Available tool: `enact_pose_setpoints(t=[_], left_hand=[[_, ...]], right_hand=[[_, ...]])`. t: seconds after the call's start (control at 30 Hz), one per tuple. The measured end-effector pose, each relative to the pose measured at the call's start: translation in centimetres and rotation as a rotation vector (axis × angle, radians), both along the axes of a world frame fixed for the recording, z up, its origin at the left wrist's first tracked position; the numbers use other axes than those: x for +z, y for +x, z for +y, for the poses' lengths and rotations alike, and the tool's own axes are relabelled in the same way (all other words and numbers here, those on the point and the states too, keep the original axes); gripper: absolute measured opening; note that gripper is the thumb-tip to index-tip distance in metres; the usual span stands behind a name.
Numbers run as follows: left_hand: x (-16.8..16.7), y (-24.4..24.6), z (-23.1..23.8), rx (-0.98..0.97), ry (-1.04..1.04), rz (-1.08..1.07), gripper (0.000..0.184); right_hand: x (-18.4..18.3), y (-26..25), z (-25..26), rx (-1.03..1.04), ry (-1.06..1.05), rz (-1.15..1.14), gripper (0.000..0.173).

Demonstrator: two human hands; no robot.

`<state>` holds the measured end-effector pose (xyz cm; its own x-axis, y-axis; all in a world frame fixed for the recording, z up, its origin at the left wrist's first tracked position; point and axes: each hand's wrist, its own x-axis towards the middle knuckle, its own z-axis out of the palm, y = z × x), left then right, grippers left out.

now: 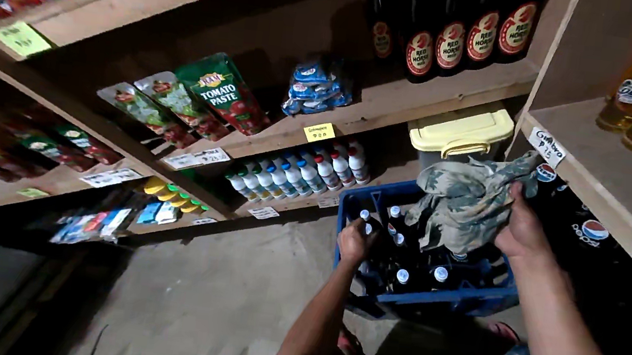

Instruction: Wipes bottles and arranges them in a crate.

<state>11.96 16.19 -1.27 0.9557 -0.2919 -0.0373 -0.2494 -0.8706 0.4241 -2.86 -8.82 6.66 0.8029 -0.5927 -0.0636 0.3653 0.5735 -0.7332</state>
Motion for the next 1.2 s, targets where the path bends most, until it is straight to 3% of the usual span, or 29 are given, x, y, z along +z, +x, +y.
enact_pose_setpoints(t=[0.1,0.17,0.27,0.33,0.4,0.43,0.5,0.57,0.67,0.73,0.8,0.9,1.0,1.1,1.2], left_hand=[[4.4,-1.9,1.0,-0.08,-0.418,-0.378,0.035],[7.5,-3.2,1.0,-0.103,-0.812,-0.442,0.025],[12.2,-5.5,0.3,-0.13,-1.19,-0.451,0.017],[14.0,-7.5,-0.5,-0.159,-1.22,-0.469,0.022],[14.9,-9.7,-1.4,-0.151,-1.234,-0.469,0.02],[15.3,-10.8,-1.8,-0.141,-1.24,-0.445,0.017],[15.9,-12.2,-2.2,-0.133,-1.276,-0.405,0.017],[16.2,-13.2,-2.2,-0.191,-1.284,-0.408,0.02],[16.7,-13.9,-2.4,-0.283,-1.326,-0.476,0.023],[16.9,-14.2,-2.7,-0.316,-1.355,-0.517,0.023],[16.8,-14.4,-3.2,-0.353,-1.341,-0.554,0.022],[17.4,-15.4,-4.2,-0.387,-1.293,-0.561,0.023],[18.7,-16.3,-4.3,-0.459,-1.259,-0.582,0.027],[20.8,-17.1,-3.5,-0.596,-1.286,-0.594,0.025],[22.1,-18.1,-2.9,-0.816,-1.19,-0.618,0.028]], right_hand=[[0.8,0.3,1.1,-0.013,0.177,-0.07,0.045],[0.7,0.5,2.2,0.042,0.264,-0.147,0.053],[1.2,0.4,5.2,0.109,0.092,-0.157,0.042],[1.7,-0.6,7.4,0.132,-0.4,-0.088,0.031],[3.9,-1.8,10.7,0.256,-0.842,-0.037,0.04],[4.1,-2.0,12.6,0.202,-1.016,-0.09,0.045],[2.1,-1.0,14.8,-0.142,-1.173,-0.265,0.049],[-0.3,-1.2,14.2,-0.143,-1.112,-0.276,0.049],[-0.8,-3.0,12.4,0.226,-0.82,0.155,0.036],[0.8,-3.9,12.2,0.292,-0.795,0.297,0.04],[1.4,-4.5,13.2,0.058,-0.861,0.098,0.04],[0.5,-4.0,13.5,-0.215,-0.956,-0.108,0.053],[-1.1,-4.7,12.4,-0.033,-0.913,0.101,0.051],[-3.2,-3.0,11.2,0.117,-0.667,0.17,0.037],[0.8,-4.0,9.8,0.23,-0.646,0.129,0.022]])
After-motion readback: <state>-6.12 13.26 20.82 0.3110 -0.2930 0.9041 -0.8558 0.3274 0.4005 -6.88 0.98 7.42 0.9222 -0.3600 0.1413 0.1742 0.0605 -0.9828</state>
